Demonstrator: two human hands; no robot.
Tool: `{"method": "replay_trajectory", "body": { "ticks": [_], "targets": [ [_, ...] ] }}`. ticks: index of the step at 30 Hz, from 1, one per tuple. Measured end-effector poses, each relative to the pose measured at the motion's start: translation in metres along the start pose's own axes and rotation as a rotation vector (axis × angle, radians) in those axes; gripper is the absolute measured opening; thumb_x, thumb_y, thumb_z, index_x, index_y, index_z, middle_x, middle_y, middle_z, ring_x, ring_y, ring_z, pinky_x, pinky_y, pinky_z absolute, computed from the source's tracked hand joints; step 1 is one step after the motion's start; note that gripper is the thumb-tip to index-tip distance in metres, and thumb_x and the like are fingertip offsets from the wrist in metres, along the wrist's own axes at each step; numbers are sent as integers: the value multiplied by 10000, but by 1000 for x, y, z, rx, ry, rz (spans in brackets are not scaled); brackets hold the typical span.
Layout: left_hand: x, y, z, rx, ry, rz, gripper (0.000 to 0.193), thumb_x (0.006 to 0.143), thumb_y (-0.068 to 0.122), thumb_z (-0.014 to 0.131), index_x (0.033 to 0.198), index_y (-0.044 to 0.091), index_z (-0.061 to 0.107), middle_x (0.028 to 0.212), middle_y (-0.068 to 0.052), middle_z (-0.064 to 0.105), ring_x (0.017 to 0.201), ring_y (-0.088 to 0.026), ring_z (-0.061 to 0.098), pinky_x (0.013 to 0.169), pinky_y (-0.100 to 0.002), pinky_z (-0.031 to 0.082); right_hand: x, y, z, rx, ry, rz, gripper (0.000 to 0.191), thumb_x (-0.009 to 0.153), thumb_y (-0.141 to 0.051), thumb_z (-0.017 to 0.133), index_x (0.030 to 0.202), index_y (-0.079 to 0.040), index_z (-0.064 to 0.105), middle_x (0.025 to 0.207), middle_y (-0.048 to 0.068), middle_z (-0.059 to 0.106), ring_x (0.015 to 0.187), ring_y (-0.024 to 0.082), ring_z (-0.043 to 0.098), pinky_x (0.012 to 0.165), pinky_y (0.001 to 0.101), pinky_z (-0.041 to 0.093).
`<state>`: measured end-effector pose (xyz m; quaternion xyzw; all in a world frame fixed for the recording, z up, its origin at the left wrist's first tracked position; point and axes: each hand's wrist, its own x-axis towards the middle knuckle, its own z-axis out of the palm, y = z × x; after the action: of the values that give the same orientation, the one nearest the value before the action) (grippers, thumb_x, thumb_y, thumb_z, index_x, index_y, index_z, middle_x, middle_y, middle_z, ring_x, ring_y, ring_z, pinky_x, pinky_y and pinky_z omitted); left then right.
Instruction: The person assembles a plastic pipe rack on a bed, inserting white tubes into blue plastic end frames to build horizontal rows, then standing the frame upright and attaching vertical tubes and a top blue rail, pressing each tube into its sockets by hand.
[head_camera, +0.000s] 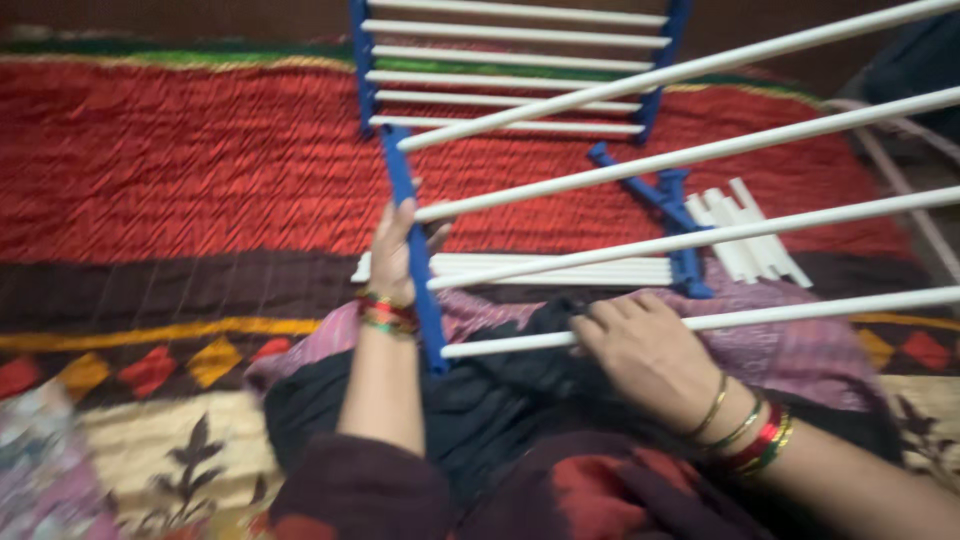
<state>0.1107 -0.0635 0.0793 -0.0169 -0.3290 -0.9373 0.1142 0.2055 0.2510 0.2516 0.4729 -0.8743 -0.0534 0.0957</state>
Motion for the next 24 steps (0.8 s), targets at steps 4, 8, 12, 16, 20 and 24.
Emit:
{"method": "replay_trajectory", "body": {
  "ticks": [4, 8, 12, 16, 20, 24],
  "targets": [
    [-4, 2, 2, 167, 113, -44, 442, 1007, 360, 625, 1395, 161, 549, 1018, -117, 734, 791, -224, 762, 479, -266, 597, -15, 25, -21, -109, 286, 40, 410, 866, -172, 586, 1256, -69, 658, 1119, 86, 636, 1089, 253, 601, 952, 399, 463],
    [-2, 2, 5, 182, 24, 17, 515, 1069, 310, 650, 1513, 110, 482, 1156, -111, 666, 994, -251, 718, 830, -353, 633, -18, 65, -24, -231, 405, 174, 453, 877, -188, 623, 1306, -43, 636, 1289, 131, 620, 1237, 289, 559, 1041, 426, 428],
    [0, -3, 6, 211, 9, 27, 500, 1071, 276, 617, 1517, 104, 471, 1179, -116, 667, 1049, -259, 714, 878, -379, 611, -25, 103, -8, -204, 345, 304, 461, 878, -233, 675, 1296, -50, 611, 1312, 129, 615, 1275, 302, 540, 1092, 448, 398],
    [3, -2, 1, 217, 37, 27, 472, 1087, 258, 600, 1515, 105, 469, 1186, -132, 676, 1044, -253, 695, 893, -387, 608, -32, 131, 19, -209, 295, 340, 510, 850, -234, 680, 1325, -67, 599, 1309, 106, 620, 1290, 291, 536, 1104, 457, 380],
    [2, -3, 0, 198, 27, 23, 461, 1079, 246, 593, 1503, 111, 473, 1204, -167, 690, 1026, -255, 700, 886, -379, 601, -40, 150, 45, -238, 299, 343, 485, 865, -209, 646, 1329, -75, 600, 1299, 94, 634, 1269, 277, 555, 1090, 442, 388],
    [1, -3, 6, 177, 36, 7, 445, 1076, 251, 602, 1493, 128, 505, 1185, -165, 700, 996, -251, 721, 829, -355, 630, -46, 161, 62, -127, 224, 323, 395, 880, -224, 628, 1248, -80, 633, 1050, 72, 657, 1057, 269, 611, 988, 439, 436]
  ]
}}
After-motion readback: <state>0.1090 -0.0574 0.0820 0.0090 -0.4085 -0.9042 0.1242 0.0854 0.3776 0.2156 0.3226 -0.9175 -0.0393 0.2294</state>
